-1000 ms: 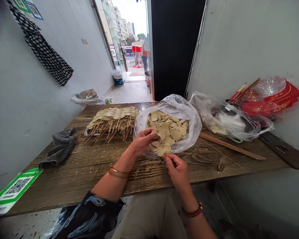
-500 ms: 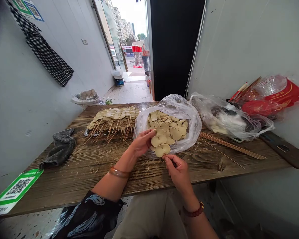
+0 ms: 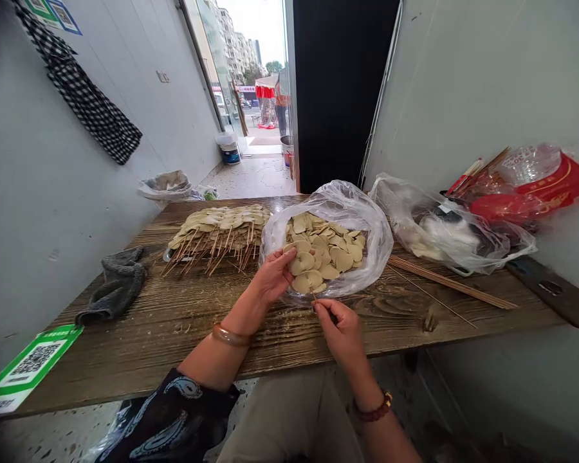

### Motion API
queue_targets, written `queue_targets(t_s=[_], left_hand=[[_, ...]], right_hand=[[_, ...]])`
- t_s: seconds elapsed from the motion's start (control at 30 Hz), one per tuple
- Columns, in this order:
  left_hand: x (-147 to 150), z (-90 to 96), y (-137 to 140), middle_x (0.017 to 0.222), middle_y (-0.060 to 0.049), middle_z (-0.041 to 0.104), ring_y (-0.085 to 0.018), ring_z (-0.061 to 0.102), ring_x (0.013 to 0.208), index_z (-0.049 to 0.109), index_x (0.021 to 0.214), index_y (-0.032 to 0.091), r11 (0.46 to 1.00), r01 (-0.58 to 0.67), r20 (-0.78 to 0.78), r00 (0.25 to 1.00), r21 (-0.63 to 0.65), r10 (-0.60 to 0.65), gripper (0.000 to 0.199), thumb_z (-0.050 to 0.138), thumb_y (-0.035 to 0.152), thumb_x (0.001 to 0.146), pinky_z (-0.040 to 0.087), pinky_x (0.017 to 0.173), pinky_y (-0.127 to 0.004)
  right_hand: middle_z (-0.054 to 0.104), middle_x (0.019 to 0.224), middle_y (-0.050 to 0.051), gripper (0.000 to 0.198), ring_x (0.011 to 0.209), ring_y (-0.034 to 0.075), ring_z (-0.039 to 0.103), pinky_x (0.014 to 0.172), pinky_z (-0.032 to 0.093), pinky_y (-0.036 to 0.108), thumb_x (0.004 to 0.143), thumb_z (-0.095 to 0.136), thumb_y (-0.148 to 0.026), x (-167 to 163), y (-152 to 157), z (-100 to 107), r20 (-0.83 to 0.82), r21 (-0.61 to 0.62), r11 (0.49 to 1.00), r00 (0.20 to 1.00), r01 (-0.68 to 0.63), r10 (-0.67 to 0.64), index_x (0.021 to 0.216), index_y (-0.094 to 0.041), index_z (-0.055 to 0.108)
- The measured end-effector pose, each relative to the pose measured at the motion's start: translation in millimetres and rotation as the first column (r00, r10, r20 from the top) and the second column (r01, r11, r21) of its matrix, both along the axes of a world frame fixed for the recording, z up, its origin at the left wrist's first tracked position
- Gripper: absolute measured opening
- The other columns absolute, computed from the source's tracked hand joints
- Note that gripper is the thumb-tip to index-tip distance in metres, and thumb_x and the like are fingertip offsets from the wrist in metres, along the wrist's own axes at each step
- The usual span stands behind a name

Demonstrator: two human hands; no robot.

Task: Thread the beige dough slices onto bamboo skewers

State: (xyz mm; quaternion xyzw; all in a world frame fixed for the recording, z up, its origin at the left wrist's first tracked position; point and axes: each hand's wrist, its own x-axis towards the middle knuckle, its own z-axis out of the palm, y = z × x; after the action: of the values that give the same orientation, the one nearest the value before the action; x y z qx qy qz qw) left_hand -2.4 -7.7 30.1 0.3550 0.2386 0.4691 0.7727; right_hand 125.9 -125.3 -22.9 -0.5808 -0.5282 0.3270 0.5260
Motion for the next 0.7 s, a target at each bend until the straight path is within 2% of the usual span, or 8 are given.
queue_targets(t_s=[0.2, 0.37, 0.6, 0.7], left_hand=[[2.9, -1.4, -2.7, 0.082, -0.008, 0.071, -0.020, 0.067, 0.082, 0.066, 0.097, 0.012, 0.999, 0.010, -0.040, 0.999, 0.050, -0.008, 0.037, 0.075, 0.031, 0.066, 0.054, 0.075, -0.031], [6.9, -4.6, -6.4, 0.081, -0.007, 0.070, -0.017, 0.065, 0.075, 0.065, 0.095, 0.012, 0.994, 0.045, -0.064, 0.997, 0.097, -0.039, 0.036, 0.073, 0.035, 0.069, 0.054, 0.067, -0.028], [10.5, -6.1, -10.4, 0.080, -0.006, 0.068, -0.015, 0.063, 0.071, 0.063, 0.096, 0.014, 0.987, 0.104, -0.115, 0.989, 0.125, -0.089, 0.037, 0.071, 0.040, 0.070, 0.051, 0.061, -0.025], [7.9, -6.7, -7.0, 0.081, -0.006, 0.067, -0.013, 0.063, 0.068, 0.062, 0.099, 0.014, 0.991, 0.080, -0.126, 0.990, 0.111, -0.066, 0.040, 0.070, 0.041, 0.070, 0.050, 0.062, -0.025]], right_hand=[[0.059, 0.061, 0.001, 0.034, 0.046, 0.010, 0.045, 0.041, 0.035, 0.019, 0.085, 0.052, -0.043, 1.1, 0.4, -2.5, 0.052, 0.010, 0.999, 0.998, 0.042, -0.042, 0.087, -0.015, 0.071], [0.058, 0.054, 0.001, 0.035, 0.048, 0.012, 0.050, 0.042, 0.036, 0.020, 0.083, 0.053, -0.044, 0.3, 1.0, -0.6, 0.042, 0.045, 0.996, 0.996, 0.077, -0.079, 0.086, -0.015, 0.073], [0.057, 0.053, 0.000, 0.034, 0.046, 0.011, 0.048, 0.043, 0.037, 0.021, 0.082, 0.054, -0.043, -0.8, 1.4, 1.6, -0.011, 0.057, 0.996, 0.998, 0.063, -0.063, 0.089, -0.016, 0.073], [0.056, 0.056, -0.001, 0.033, 0.046, 0.010, 0.046, 0.043, 0.037, 0.021, 0.082, 0.056, -0.042, -1.2, -1.2, -1.2, -0.079, 0.071, 0.989, 0.989, 0.129, -0.124, 0.091, -0.015, 0.072]])
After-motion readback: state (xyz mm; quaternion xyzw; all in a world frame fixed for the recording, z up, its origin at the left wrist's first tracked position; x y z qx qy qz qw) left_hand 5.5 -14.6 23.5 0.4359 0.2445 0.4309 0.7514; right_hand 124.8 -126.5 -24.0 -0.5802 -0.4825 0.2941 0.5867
